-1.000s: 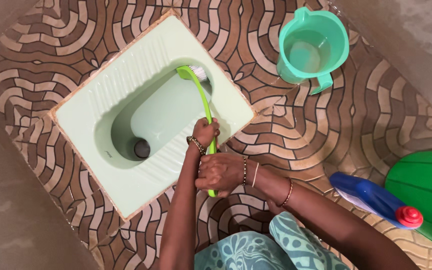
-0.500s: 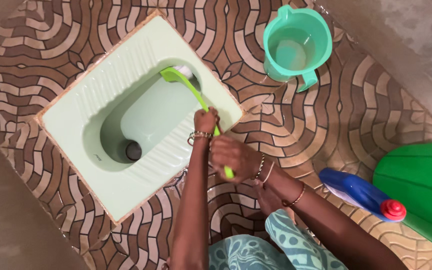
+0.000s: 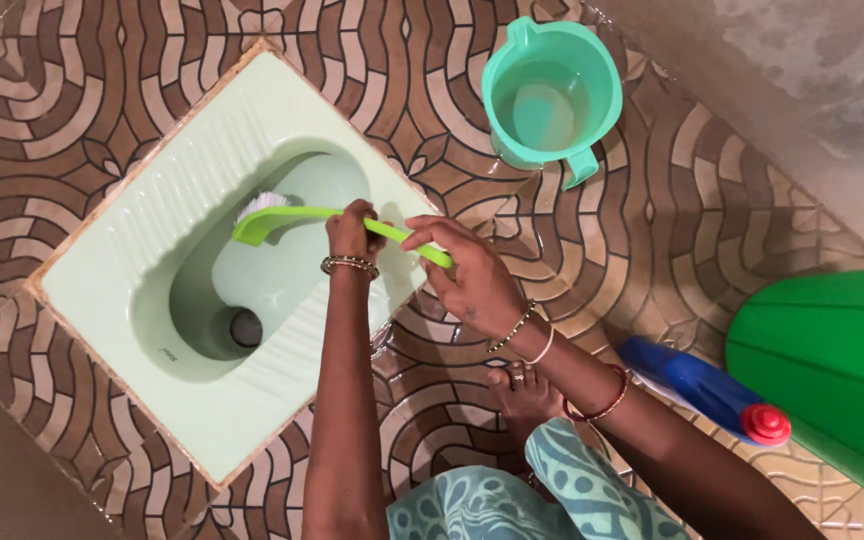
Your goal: The person cleans a squat toilet using a green brush, scrubbing the interior and the rim while occasionally rinsing with water from a green mug.
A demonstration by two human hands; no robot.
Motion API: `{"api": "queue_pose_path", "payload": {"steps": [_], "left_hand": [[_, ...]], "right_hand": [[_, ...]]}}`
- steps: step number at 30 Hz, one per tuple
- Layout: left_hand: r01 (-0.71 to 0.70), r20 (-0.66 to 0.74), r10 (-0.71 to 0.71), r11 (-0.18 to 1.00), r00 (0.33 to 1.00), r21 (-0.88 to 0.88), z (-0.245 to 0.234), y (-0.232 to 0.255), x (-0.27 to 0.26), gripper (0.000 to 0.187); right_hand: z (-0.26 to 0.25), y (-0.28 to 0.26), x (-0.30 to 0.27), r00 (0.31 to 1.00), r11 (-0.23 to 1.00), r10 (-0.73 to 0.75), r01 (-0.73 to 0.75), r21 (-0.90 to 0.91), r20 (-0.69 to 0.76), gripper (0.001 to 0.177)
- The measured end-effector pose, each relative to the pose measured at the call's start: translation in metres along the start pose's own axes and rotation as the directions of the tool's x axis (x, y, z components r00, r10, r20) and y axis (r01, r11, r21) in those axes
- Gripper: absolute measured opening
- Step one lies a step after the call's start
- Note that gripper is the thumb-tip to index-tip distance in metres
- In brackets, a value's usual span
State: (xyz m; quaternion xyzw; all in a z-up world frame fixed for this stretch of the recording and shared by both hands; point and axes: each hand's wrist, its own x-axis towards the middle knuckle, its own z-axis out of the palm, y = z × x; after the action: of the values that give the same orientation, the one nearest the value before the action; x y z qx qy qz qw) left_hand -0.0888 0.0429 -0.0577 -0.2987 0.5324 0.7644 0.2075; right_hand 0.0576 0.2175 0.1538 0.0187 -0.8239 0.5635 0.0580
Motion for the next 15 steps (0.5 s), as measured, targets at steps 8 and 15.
{"api": "queue_pose_path", "payload": {"steps": [8,15], "left_hand": [[-0.055,0.274,0.066,0.997,0.960,-0.050,0.080,-0.011,-0.014,0.023],[0.154,0.353,-0.125,0.987,0.927,-0.055,0.048,-0.011,-0.065,0.021]], "right_hand": [[-0.036,0.001,-0.014,0.989,0.959,0.140,-0.126,0.254,-0.038,0.045],[-0.006,-0.035,-0.076,0.973,0.954,0.231,-0.228,0.193,0.009,0.033]]}}
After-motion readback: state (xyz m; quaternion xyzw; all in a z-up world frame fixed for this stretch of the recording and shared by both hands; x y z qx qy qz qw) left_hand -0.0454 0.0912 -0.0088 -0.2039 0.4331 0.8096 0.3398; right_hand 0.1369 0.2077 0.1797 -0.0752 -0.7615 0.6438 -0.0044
